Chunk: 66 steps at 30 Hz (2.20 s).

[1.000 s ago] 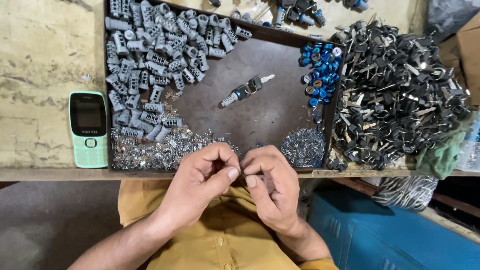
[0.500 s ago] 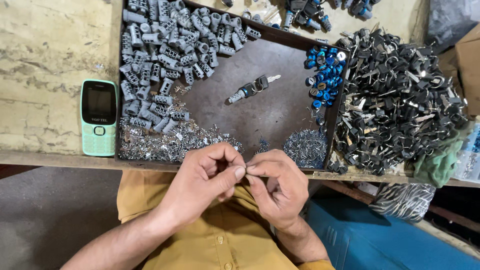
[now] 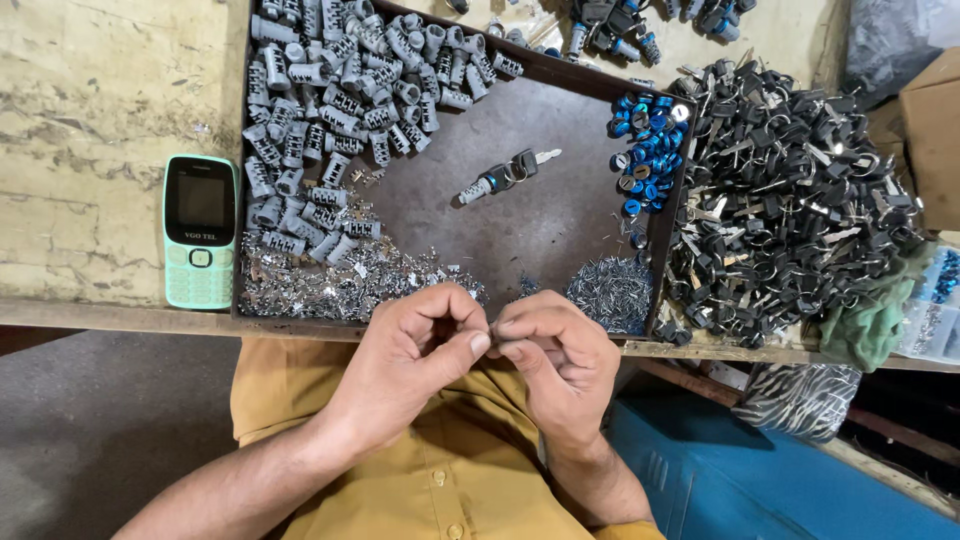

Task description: The person sits at a workbench and assembles small lock cylinder components by hand. They pick gray cylinder bodies from a tray, fit small blue caps and metal pins into them, press parts together with both hands, and place finished assemblies back into the tray among a large pile of similar parts.

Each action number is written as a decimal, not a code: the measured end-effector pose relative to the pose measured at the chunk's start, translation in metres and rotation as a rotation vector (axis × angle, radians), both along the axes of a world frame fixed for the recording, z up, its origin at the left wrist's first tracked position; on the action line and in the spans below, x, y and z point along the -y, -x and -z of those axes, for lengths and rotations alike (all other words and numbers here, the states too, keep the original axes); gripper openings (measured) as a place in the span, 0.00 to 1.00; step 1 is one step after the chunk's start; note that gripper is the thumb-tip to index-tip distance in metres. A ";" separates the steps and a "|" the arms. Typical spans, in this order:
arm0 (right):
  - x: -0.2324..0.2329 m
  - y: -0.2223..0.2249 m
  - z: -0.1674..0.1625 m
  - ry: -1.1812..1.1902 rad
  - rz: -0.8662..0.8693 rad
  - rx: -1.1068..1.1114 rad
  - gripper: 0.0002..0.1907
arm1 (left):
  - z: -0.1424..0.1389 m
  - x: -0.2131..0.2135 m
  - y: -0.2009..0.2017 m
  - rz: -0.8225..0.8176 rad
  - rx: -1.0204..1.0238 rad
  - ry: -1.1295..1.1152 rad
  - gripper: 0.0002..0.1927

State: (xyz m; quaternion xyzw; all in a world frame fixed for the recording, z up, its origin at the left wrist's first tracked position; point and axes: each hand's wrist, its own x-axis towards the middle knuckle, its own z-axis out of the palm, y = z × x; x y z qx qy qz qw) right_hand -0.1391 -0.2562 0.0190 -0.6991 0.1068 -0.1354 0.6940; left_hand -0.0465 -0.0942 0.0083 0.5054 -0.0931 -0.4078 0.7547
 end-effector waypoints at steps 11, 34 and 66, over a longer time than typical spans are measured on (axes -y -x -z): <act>-0.002 0.001 0.003 -0.063 -0.036 -0.018 0.07 | 0.001 -0.001 0.004 -0.002 -0.084 0.081 0.05; 0.100 0.031 -0.025 0.900 0.275 -0.335 0.07 | 0.007 0.017 0.004 0.203 -0.477 0.113 0.04; 0.004 0.005 -0.009 -0.241 -0.030 -0.047 0.06 | 0.012 0.009 0.003 0.134 -0.180 0.187 0.05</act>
